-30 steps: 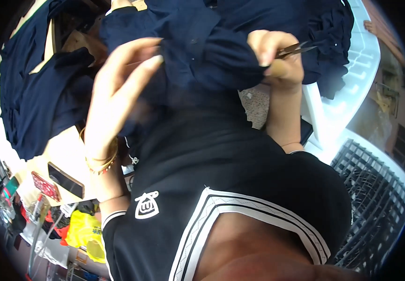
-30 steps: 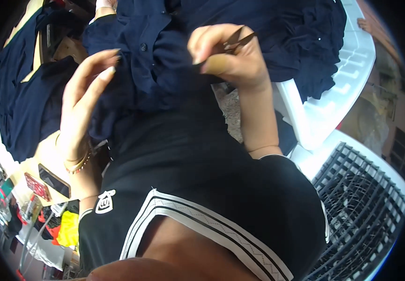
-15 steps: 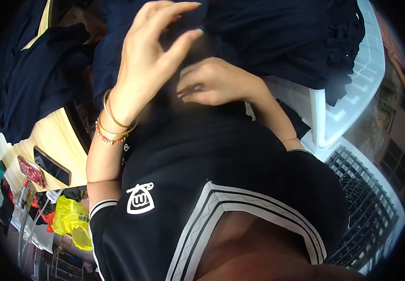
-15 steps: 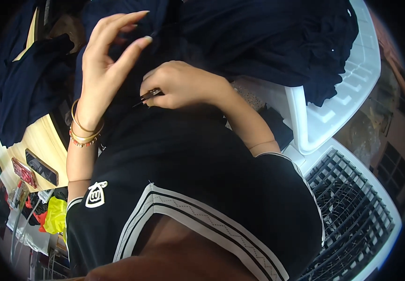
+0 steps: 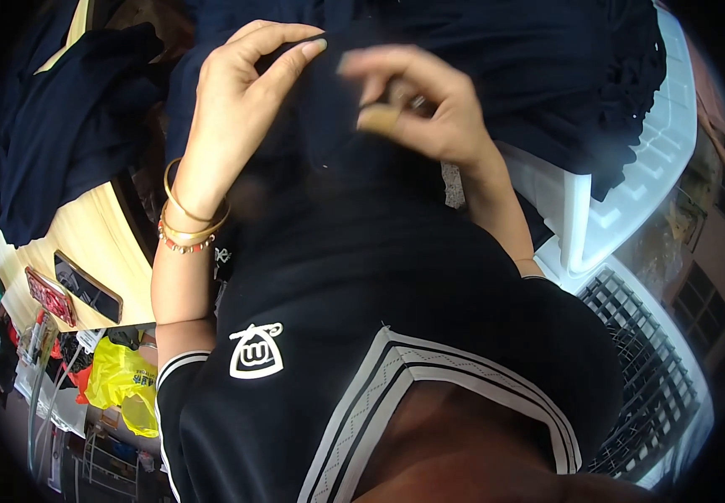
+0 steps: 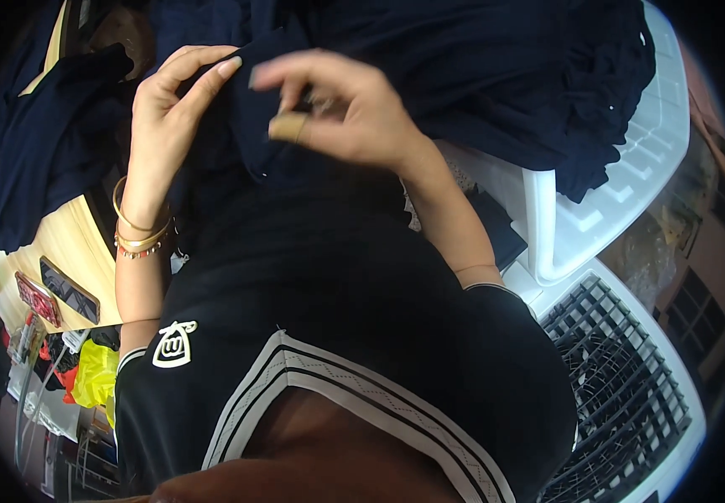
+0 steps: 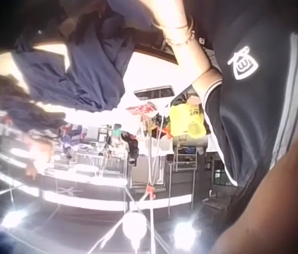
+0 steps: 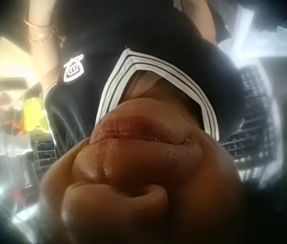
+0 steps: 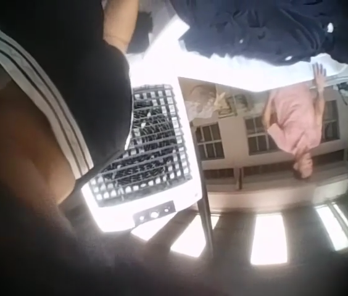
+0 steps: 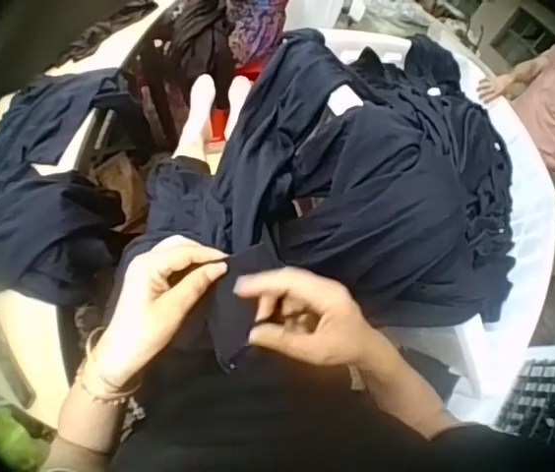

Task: The person takes garments from a bin, trims loose threads from the fabric using thread snips, and sets the finished garments onto a table.

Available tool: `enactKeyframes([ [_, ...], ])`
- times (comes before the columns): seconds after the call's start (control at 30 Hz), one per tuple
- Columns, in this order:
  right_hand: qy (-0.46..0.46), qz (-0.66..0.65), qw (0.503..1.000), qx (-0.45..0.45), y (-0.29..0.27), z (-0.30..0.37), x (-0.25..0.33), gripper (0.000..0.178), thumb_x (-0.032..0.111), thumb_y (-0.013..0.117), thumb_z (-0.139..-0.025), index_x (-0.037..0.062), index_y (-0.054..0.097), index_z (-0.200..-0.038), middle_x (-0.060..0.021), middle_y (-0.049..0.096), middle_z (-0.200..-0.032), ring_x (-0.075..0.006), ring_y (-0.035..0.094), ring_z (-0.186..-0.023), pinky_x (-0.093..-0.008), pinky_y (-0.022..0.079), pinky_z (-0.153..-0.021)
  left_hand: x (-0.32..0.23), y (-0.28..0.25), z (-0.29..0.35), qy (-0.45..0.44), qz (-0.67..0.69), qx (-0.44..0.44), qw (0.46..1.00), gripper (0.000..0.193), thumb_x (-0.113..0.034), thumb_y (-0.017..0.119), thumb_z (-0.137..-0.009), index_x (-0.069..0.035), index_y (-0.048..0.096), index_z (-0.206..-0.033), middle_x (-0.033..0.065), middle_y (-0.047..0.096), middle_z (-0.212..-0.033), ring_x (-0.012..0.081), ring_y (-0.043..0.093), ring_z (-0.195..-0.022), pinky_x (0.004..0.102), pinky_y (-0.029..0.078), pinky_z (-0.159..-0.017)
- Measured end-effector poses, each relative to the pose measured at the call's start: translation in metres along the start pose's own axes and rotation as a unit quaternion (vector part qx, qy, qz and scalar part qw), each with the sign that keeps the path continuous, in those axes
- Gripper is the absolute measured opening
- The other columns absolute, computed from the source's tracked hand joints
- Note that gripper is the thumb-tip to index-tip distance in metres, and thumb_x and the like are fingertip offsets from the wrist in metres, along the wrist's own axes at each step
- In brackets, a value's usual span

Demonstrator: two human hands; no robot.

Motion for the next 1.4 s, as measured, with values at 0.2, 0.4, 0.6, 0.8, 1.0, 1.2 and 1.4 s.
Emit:
enactKeyframes([
  [0.2, -0.037, 0.054, 0.996, -0.066, -0.021, -0.027, -0.001, 0.021, 0.009, 0.082, -0.079, -0.002, 0.069, -0.09, 0.0037, 0.053, -0.074, -0.0015, 0.044, -0.061, -0.0191, 0.037, -0.055, -0.027, 0.005, 0.012, -0.076, 0.221, -0.005, 0.972, 0.02, -0.007, 0.066, -0.092, -0.001, 0.069, -0.111, 0.0019, 0.07, -0.091, 0.0048, 0.06, -0.079, 0.0216, 0.046, -0.068],
  [0.4, -0.208, -0.054, 0.975, -0.063, -0.042, -0.011, 0.042, 0.025, 0.019, 0.063, -0.096, -0.0049, 0.06, -0.102, -0.0188, 0.063, -0.1, -0.0021, 0.041, -0.046, -0.015, 0.031, -0.042, -0.034, -0.009, 0.008, 0.022, 0.039, 0.037, 0.998, 0.036, 0.007, 0.046, -0.083, 0.002, 0.066, -0.112, 0.0068, 0.069, -0.107, 0.0122, 0.065, -0.097, 0.0231, 0.049, -0.085],
  [0.6, -0.145, -0.02, 0.949, -0.281, -0.078, 0.005, 0.038, 0.016, -0.001, 0.067, -0.09, -0.0026, 0.064, -0.106, 0.0007, 0.058, -0.084, -0.0026, 0.05, -0.071, -0.0173, 0.039, -0.063, -0.042, -0.016, 0.014, -0.166, 0.489, 0.102, 0.85, 0.03, 0.001, 0.056, -0.095, 0.006, 0.063, -0.123, 0.0104, 0.07, -0.113, 0.0142, 0.066, -0.104, 0.0233, 0.048, -0.097],
  [0.8, -0.021, 0.219, 0.959, -0.177, -0.034, -0.015, 0.048, 0.025, 0.014, 0.075, -0.086, 0.0013, 0.064, -0.105, -0.0032, 0.056, -0.091, -0.0068, 0.047, -0.072, -0.0203, 0.036, -0.063, -0.009, -0.01, 0.018, -0.215, 0.461, 0.052, 0.859, 0.025, -0.006, 0.065, -0.094, 0.001, 0.068, -0.118, 0.0093, 0.073, -0.108, 0.0129, 0.068, -0.101, 0.0222, 0.05, -0.093],
  [1.0, -0.096, 0.242, 0.953, -0.153, -0.022, -0.012, 0.074, 0.033, 0.012, 0.079, -0.081, 0.0013, 0.069, -0.11, -0.0086, 0.056, -0.094, -0.0172, 0.055, -0.077, -0.0243, 0.043, -0.067, -0.015, -0.008, 0.019, -0.204, 0.441, 0.023, 0.874, 0.023, -0.006, 0.068, -0.092, 0.001, 0.07, -0.114, 0.0086, 0.073, -0.106, 0.0126, 0.069, -0.099, 0.0212, 0.051, -0.09],
  [1.2, -0.161, 0.246, 0.949, -0.117, -0.016, -0.014, 0.071, 0.043, 0.014, 0.083, -0.076, -0.0015, 0.069, -0.113, -0.0123, 0.06, -0.094, -0.0235, 0.059, -0.081, -0.0299, 0.048, -0.071, -0.017, -0.001, 0.017, -0.264, 0.507, -0.004, 0.821, 0.021, -0.006, 0.069, -0.09, 0.001, 0.072, -0.109, 0.0081, 0.074, -0.102, 0.012, 0.07, -0.093, 0.0221, 0.051, -0.085],
  [1.4, -0.18, 0.243, 0.946, -0.12, -0.016, -0.018, 0.066, 0.044, 0.015, 0.081, -0.078, -0.0023, 0.068, -0.116, -0.0129, 0.06, -0.094, -0.0248, 0.059, -0.08, -0.0306, 0.049, -0.069, -0.016, 0.005, 0.018, -0.289, 0.529, 0.001, 0.798, 0.02, -0.006, 0.068, -0.09, 0.001, 0.072, -0.109, 0.0085, 0.074, -0.101, 0.0119, 0.07, -0.091, 0.0217, 0.051, -0.084],
])
Point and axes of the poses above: each hand's wrist, its own z-axis away from the middle knuckle, its own y-axis out of the palm, x = y × z, the point moved 4 cm from there along -z, towards the middle knuckle
